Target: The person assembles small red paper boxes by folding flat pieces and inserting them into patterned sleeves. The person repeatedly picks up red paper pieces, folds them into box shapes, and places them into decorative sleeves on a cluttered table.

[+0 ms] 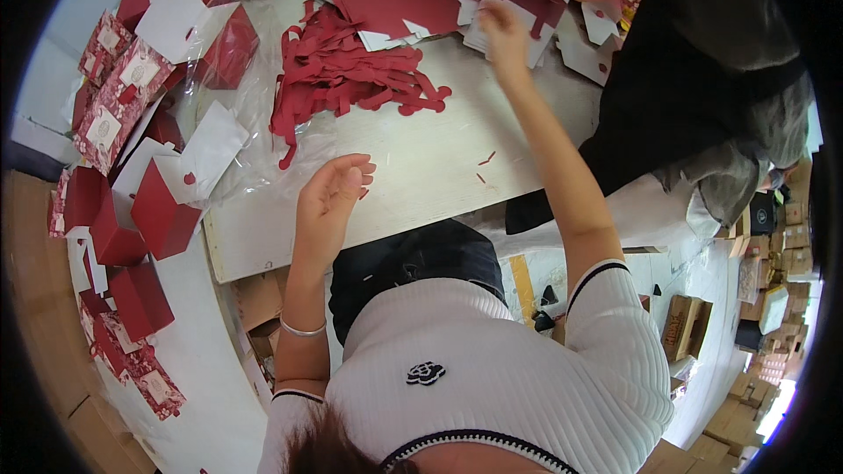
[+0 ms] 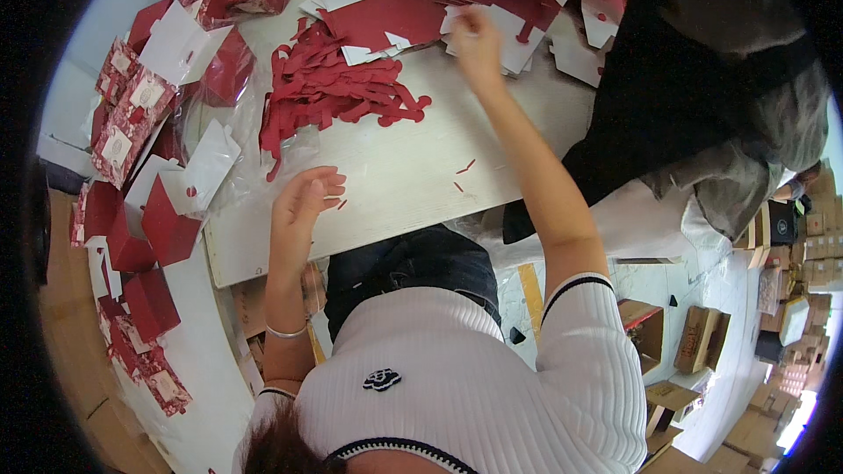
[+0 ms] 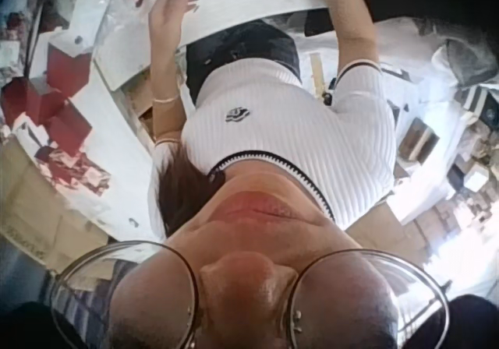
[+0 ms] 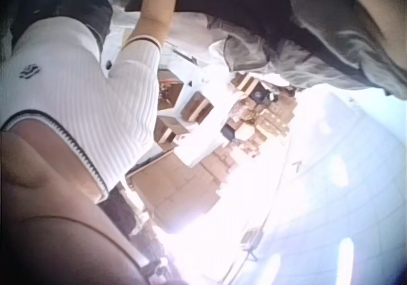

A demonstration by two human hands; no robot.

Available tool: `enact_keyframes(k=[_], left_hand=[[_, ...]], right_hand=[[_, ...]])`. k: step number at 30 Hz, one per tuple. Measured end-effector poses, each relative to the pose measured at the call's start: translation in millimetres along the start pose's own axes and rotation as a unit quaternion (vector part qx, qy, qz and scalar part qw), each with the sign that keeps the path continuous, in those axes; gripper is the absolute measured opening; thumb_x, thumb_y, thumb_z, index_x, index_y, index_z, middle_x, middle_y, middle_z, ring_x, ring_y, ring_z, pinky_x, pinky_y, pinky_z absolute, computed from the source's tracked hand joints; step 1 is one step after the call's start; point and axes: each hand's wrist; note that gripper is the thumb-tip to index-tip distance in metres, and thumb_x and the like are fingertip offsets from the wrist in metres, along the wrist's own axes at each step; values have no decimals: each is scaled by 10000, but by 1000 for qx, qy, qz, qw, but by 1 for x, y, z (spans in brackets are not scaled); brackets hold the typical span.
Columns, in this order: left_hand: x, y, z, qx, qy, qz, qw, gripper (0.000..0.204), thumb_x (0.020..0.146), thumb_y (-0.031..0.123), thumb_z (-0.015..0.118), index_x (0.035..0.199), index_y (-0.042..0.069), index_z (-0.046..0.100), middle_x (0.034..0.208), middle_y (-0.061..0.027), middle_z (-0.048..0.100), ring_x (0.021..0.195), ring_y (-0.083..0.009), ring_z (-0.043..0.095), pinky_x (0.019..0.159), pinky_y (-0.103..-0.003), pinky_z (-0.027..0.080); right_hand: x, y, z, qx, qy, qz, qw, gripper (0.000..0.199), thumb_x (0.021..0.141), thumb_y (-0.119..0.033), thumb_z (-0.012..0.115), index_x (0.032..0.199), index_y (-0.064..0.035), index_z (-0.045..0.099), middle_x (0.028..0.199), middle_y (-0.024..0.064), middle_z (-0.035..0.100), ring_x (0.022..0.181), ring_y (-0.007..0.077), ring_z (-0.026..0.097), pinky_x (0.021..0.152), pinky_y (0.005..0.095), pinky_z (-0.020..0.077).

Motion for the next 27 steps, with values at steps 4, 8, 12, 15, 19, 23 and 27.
enact_keyframes(k=[4,8,12,15,19,23,27], left_hand=[[-3,-7,-1,-36,-1,7,999,267,896,202,486,1031,-19,551,949,-97,595,871,-146,556,796,-274,438],[-7,-9,1,-43,8,12,999,224,884,150,509,1016,-25,554,947,-96,594,880,-144,560,818,-276,437],[-10,-13,-4,-59,23,15,998,212,883,133,505,1011,-29,552,942,-93,594,878,-140,565,811,-268,444],[-3,-12,-1,-55,6,26,998,208,887,130,492,1012,-26,552,929,-85,598,879,-138,564,798,-263,445],[2,1,2,-33,31,40,998,208,888,117,476,1024,-25,545,922,-85,598,878,-149,563,810,-276,438],[8,7,10,-23,25,58,998,207,882,115,487,1030,-20,542,931,-88,597,866,-146,564,795,-266,437],[6,6,19,-21,-1,72,997,206,876,124,504,1032,-3,544,917,-75,606,849,-131,575,753,-249,446]], right_hand=[[-7,-8,50,-354,-162,-257,885,534,726,-204,593,1211,-45,439,1311,181,365,1223,348,320,1007,405,276],[13,10,49,-385,-245,-250,854,492,749,-217,599,1188,-44,460,1197,181,471,1132,331,417,979,431,294],[3,-15,33,-323,-259,-273,869,310,773,-167,584,1054,-42,544,964,149,590,911,309,547,831,412,411],[7,-19,14,-312,-161,-349,869,191,772,-126,585,942,-38,582,896,133,605,838,306,569,713,389,458],[5,-52,-2,-283,-11,-457,843,104,773,-77,585,864,-26,581,846,105,609,809,301,578,664,365,475],[-1,-40,-7,-355,-89,-404,838,337,753,-165,626,1052,-39,539,1092,166,541,1034,314,501,860,379,414],[0,-3,0,-419,-232,-291,828,498,764,-197,621,1214,-65,454,1282,189,403,1201,310,367,1000,373,298]])
Point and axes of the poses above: each hand's wrist, its own x-axis towards the middle knuckle, its own z-axis out of the palm, y = z × x
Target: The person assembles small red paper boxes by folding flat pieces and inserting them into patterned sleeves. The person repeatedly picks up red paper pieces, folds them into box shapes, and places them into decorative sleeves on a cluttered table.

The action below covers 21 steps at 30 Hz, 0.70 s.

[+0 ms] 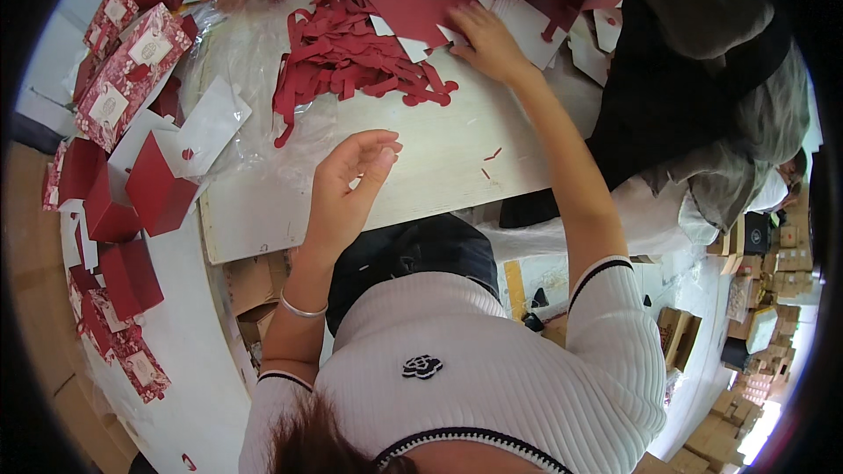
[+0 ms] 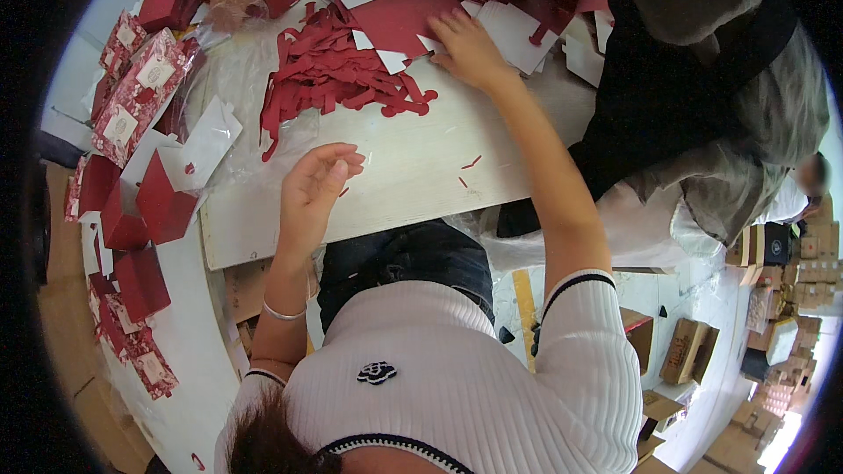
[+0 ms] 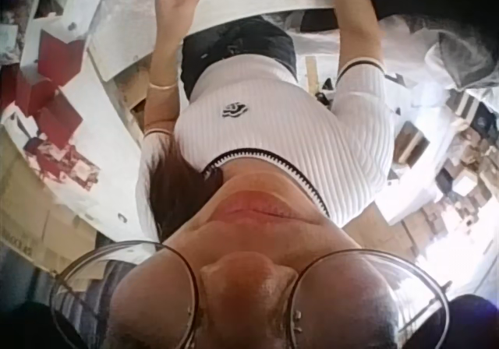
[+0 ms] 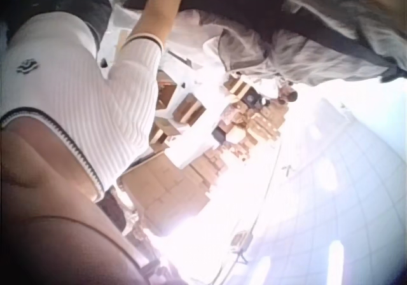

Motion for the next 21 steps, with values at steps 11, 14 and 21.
enact_keyframes(k=[11,14,21], left_hand=[[2,11,-4,217,125,187,950,512,762,108,648,1200,-12,412,1214,-155,449,1127,-218,439,930,-351,368],[21,31,-8,355,154,340,857,734,677,161,732,1266,-1,326,1316,-175,323,1234,-277,307,999,-403,275],[35,78,-10,387,107,357,843,428,705,127,708,1082,13,540,1005,-158,580,886,-265,566,765,-315,448]], right_hand=[[5,-36,-73,-48,439,-82,894,265,605,92,549,830,-49,560,720,73,581,627,256,567,539,322,445],[-23,-75,-107,-50,415,-91,904,245,589,97,555,787,-47,554,650,62,550,541,221,538,477,291,405],[-37,-127,-141,115,392,-112,906,154,666,69,585,794,-10,549,620,68,541,510,222,523,465,282,392]])
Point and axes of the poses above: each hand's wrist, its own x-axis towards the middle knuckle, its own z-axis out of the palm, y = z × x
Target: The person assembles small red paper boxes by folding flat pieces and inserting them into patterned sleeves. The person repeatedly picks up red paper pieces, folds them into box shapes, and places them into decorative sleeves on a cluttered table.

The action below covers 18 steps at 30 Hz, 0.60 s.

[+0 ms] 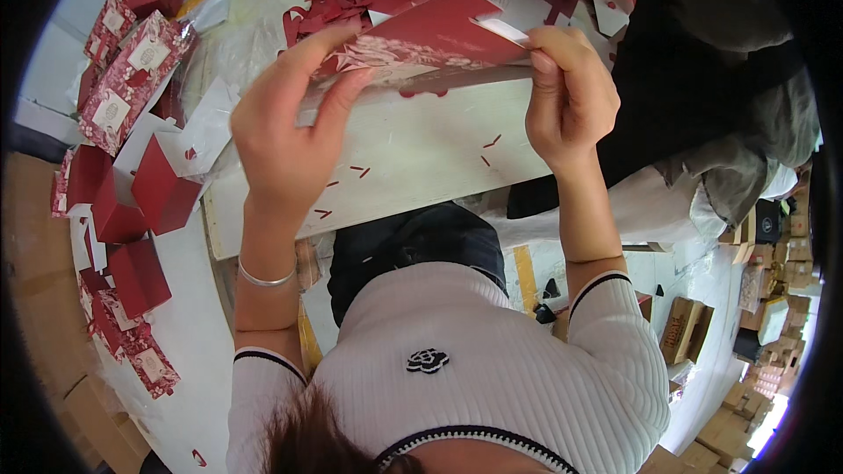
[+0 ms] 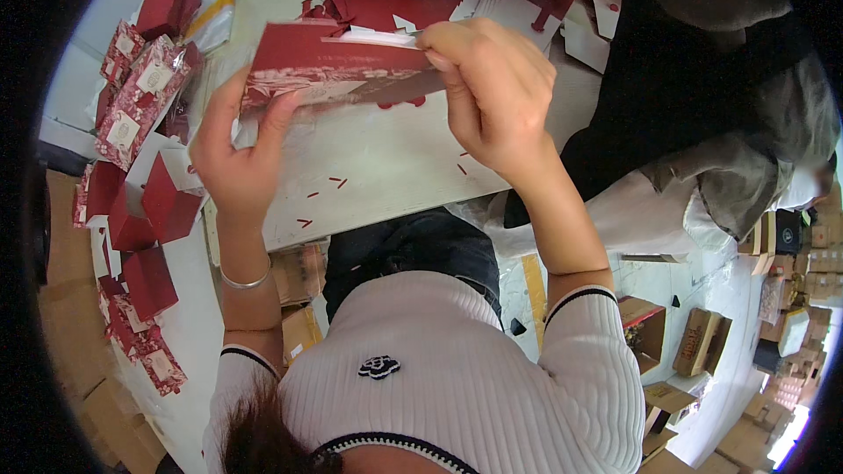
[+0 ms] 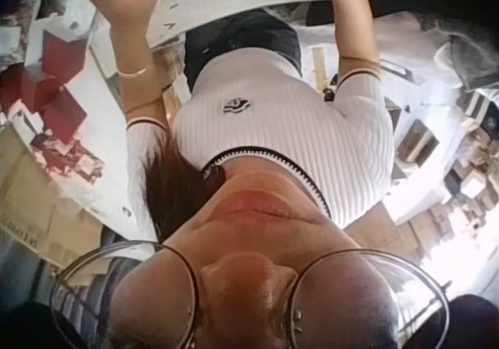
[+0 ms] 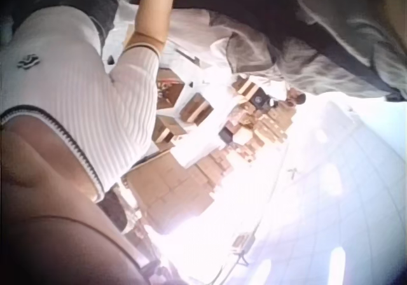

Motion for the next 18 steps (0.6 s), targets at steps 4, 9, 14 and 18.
enact_keyframes(k=[4,9,14,18], left_hand=[[-8,-15,2,-117,195,-46,973,280,702,26,709,933,-22,558,818,-114,590,690,-162,555,668,-238,460],[-35,-16,14,-267,168,23,949,285,733,-80,617,906,9,408,924,-200,583,848,-237,593,770,-324,476],[-49,-20,16,-220,24,79,972,435,737,89,675,1048,13,379,1142,-266,472,1063,-311,502,881,-381,422],[-43,-13,7,-203,-27,-13,979,747,685,201,743,1258,4,307,1249,-233,413,1151,-321,433,945,-405,367]], right_hand=[[-4,11,1,57,59,43,996,421,718,-143,667,1065,0,475,1050,153,498,945,260,501,782,332,403],[-14,-17,14,339,27,302,891,845,771,-577,516,1351,-63,178,1342,195,284,1220,308,331,959,447,329],[-3,-29,33,460,-36,321,827,983,682,-739,449,1345,-66,179,1341,172,283,1231,279,312,1008,432,235],[-5,-30,39,434,-30,340,833,991,654,-761,453,1315,-65,208,1307,171,319,1219,283,332,1015,425,235]])
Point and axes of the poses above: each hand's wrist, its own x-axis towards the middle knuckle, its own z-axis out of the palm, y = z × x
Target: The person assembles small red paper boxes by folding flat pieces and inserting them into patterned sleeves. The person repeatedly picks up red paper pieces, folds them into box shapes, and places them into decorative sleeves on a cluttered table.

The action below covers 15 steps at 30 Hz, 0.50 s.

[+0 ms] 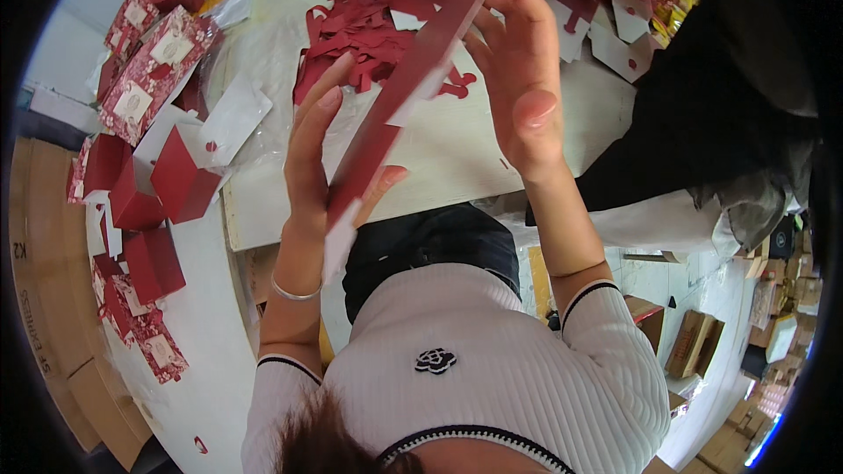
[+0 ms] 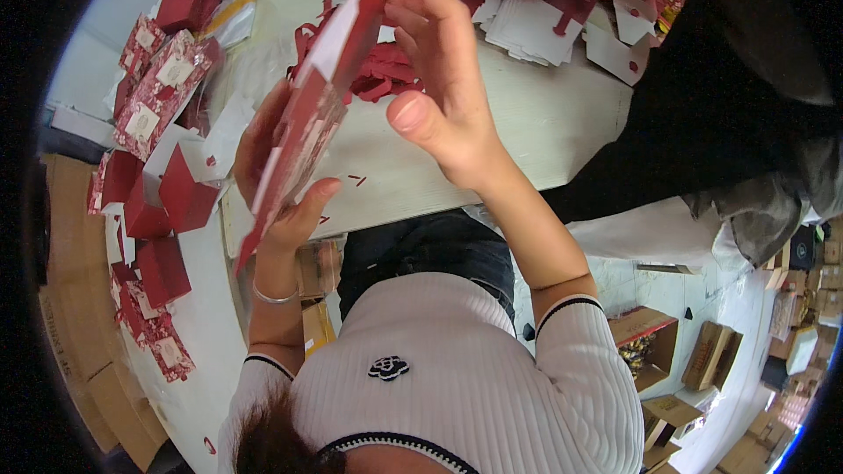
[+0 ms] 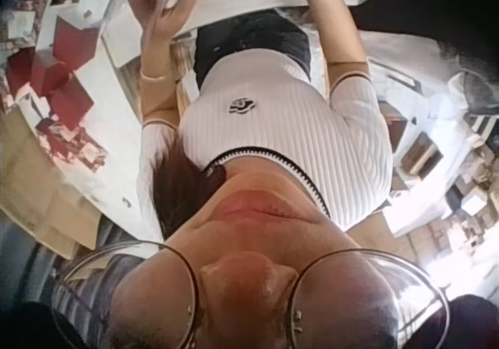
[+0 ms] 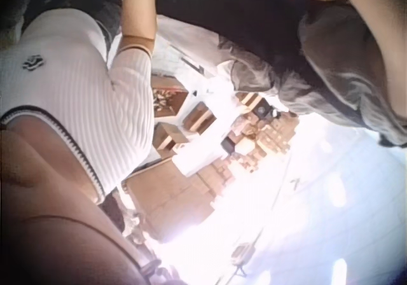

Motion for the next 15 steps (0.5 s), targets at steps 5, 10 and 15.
enact_keyframes(k=[5,10,15], left_hand=[[-8,-11,3,35,-58,38,997,716,648,241,716,1268,90,389,1293,-207,392,1184,-346,407,989,-464,285],[-13,-14,-2,80,-35,80,993,667,641,303,693,1223,80,456,1263,-186,434,1187,-335,403,996,-473,268],[-8,-1,0,167,-152,-49,973,707,647,280,674,1277,113,399,1325,-143,345,1245,-325,293,1014,-483,217]], right_hand=[[-1,-4,7,115,-36,44,992,816,716,-434,646,1291,-70,195,1264,120,305,1203,254,318,996,366,262],[-3,-8,-3,145,29,84,985,744,748,-417,521,1305,-6,248,1224,188,405,1195,277,369,964,383,339],[-22,13,-13,87,36,8,995,739,744,-451,577,1265,-1,307,1217,186,414,1191,287,377,972,397,329]])
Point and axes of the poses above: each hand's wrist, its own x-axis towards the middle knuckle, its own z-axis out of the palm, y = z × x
